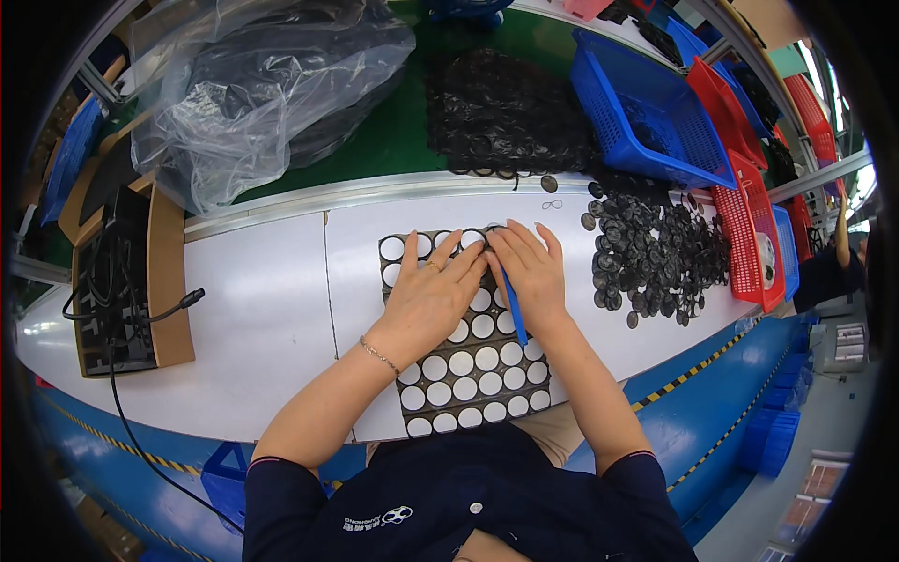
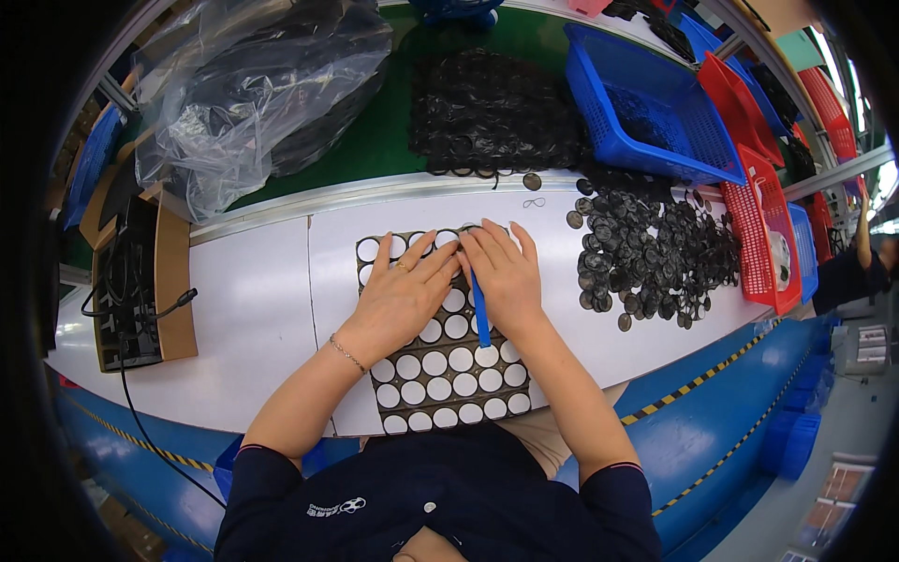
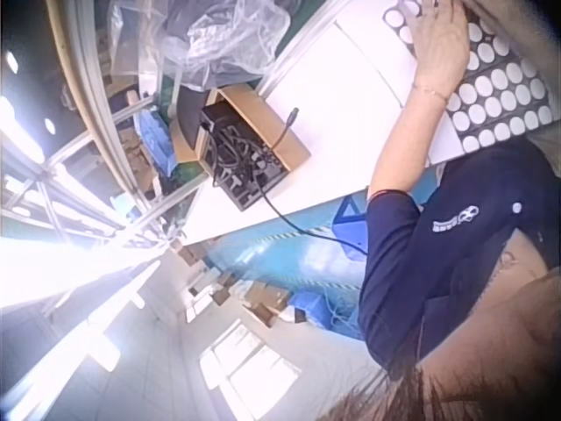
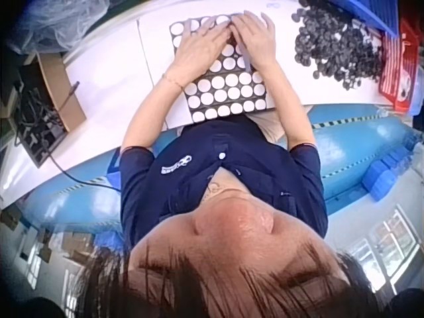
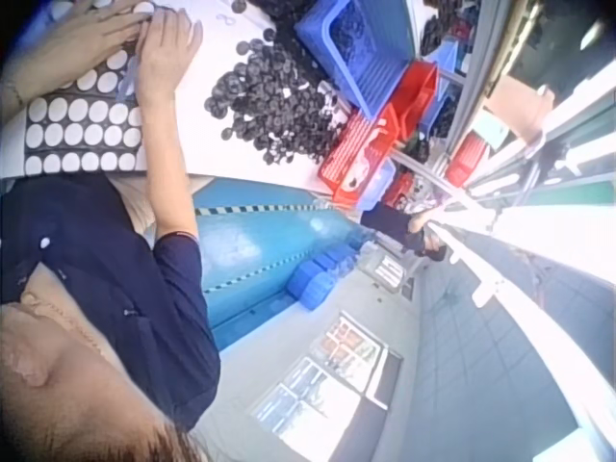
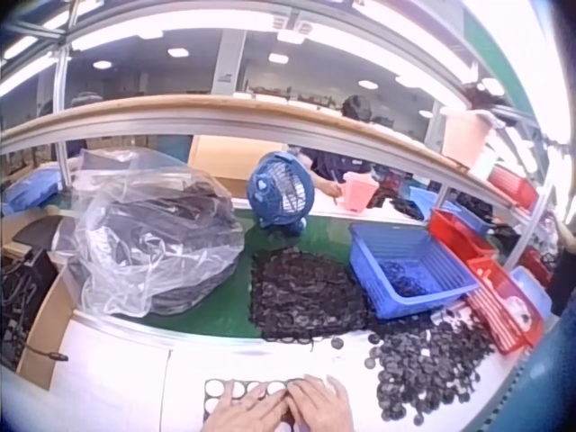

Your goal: Manually assemble small electronic or plastic circular components into a grid template.

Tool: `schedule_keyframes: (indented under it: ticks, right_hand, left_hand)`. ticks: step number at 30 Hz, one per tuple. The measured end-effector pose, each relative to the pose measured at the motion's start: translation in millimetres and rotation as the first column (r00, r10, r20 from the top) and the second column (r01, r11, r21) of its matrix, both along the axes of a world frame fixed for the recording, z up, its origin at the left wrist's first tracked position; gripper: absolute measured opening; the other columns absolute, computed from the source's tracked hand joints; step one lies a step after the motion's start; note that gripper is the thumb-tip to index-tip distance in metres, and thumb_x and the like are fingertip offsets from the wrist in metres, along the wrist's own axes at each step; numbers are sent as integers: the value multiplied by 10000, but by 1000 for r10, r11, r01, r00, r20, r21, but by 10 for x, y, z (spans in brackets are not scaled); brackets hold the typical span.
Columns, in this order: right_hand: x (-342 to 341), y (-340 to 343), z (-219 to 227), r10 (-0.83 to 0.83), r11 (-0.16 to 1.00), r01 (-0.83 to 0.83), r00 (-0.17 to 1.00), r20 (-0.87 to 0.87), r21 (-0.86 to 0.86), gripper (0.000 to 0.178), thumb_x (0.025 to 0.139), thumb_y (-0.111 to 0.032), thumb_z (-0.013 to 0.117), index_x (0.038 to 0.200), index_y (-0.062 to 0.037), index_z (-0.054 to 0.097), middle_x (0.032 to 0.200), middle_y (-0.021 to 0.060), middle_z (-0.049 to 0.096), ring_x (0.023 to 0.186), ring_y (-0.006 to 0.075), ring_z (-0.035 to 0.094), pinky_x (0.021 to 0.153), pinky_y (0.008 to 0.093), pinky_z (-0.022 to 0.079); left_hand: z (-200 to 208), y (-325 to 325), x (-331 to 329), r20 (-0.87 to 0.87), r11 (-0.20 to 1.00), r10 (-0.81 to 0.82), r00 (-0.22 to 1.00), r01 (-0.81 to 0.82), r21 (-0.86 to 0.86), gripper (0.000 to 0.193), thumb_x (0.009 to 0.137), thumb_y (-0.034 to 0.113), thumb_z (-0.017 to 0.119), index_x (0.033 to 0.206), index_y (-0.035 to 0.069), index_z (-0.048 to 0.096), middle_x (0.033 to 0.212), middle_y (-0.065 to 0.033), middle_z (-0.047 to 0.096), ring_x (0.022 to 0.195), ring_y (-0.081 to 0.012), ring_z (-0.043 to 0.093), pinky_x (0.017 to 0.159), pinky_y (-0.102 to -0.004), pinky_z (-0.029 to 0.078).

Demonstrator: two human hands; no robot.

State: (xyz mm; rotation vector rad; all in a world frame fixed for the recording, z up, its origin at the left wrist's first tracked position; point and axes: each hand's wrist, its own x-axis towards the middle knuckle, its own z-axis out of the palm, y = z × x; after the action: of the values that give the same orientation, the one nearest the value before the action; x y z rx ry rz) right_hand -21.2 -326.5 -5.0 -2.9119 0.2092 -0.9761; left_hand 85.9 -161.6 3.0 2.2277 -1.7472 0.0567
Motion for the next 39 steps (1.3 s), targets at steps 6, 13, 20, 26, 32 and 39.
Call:
schedule_keyframes:
  ticks: [6, 13, 20, 26, 32, 39]
  right_hand:
    - [-83, -501, 199, -265, 951, 226, 948, 178, 209, 175, 936, -67, 667, 1089, 7, 705, 1065, 156, 726, 1070, 310, 672, 998, 423, 451]
    - [-368, 206, -7, -95, 743, 38, 994, 49, 669, 155, 933, -123, 692, 1047, -36, 751, 1045, 116, 745, 1087, 291, 661, 998, 400, 446]
    - [-373, 239, 22, -56, 735, 65, 998, -35, 675, 186, 944, -201, 683, 1062, -83, 765, 1057, 74, 749, 1141, 258, 638, 1043, 407, 393]
    - [-370, 253, 23, -56, 737, 68, 998, -40, 672, 175, 928, -183, 699, 1056, -81, 760, 1062, 68, 747, 1146, 253, 638, 1055, 410, 377]
    - [-284, 226, 26, 26, 998, -24, 999, -31, 57, 235, 891, -72, 709, 1125, -54, 716, 1096, 90, 729, 1149, 267, 645, 1056, 440, 393]
    - [-415, -246, 177, -269, 920, 209, 952, 146, 331, 183, 954, -70, 651, 1112, 0, 711, 1095, 156, 726, 1113, 313, 660, 1015, 433, 445]
  left_hand:
    - [-1, -3, 9, -7, 999, -1, 1000, 1, -36, 409, 975, 219, 600, 1363, 90, 600, 1466, -34, 547, 1421, -259, 428, 1155, -630, 275]
    - [116, 117, -85, -11, 1000, -22, 1000, 22, 4, 440, 974, 226, 603, 1390, 85, 574, 1472, -38, 531, 1422, -285, 418, 1137, -649, 291]
    - [82, 206, -229, -18, 999, -40, 999, 40, 7, 455, 973, 254, 613, 1393, 84, 576, 1461, -44, 534, 1429, -285, 400, 1122, -675, 292]
    - [66, 209, -241, -33, 1000, -31, 999, 31, -4, 457, 970, 247, 614, 1396, 84, 576, 1463, -42, 536, 1433, -290, 396, 1125, -676, 284]
    - [58, 211, -242, -31, 999, -31, 999, 32, 22, 453, 977, 239, 602, 1399, 79, 570, 1488, -40, 516, 1440, -295, 388, 1126, -678, 280]
    - [63, 213, -236, -35, 999, -44, 998, 44, 15, 466, 982, 232, 588, 1419, 75, 545, 1507, -46, 496, 1439, -302, 388, 1131, -680, 271]
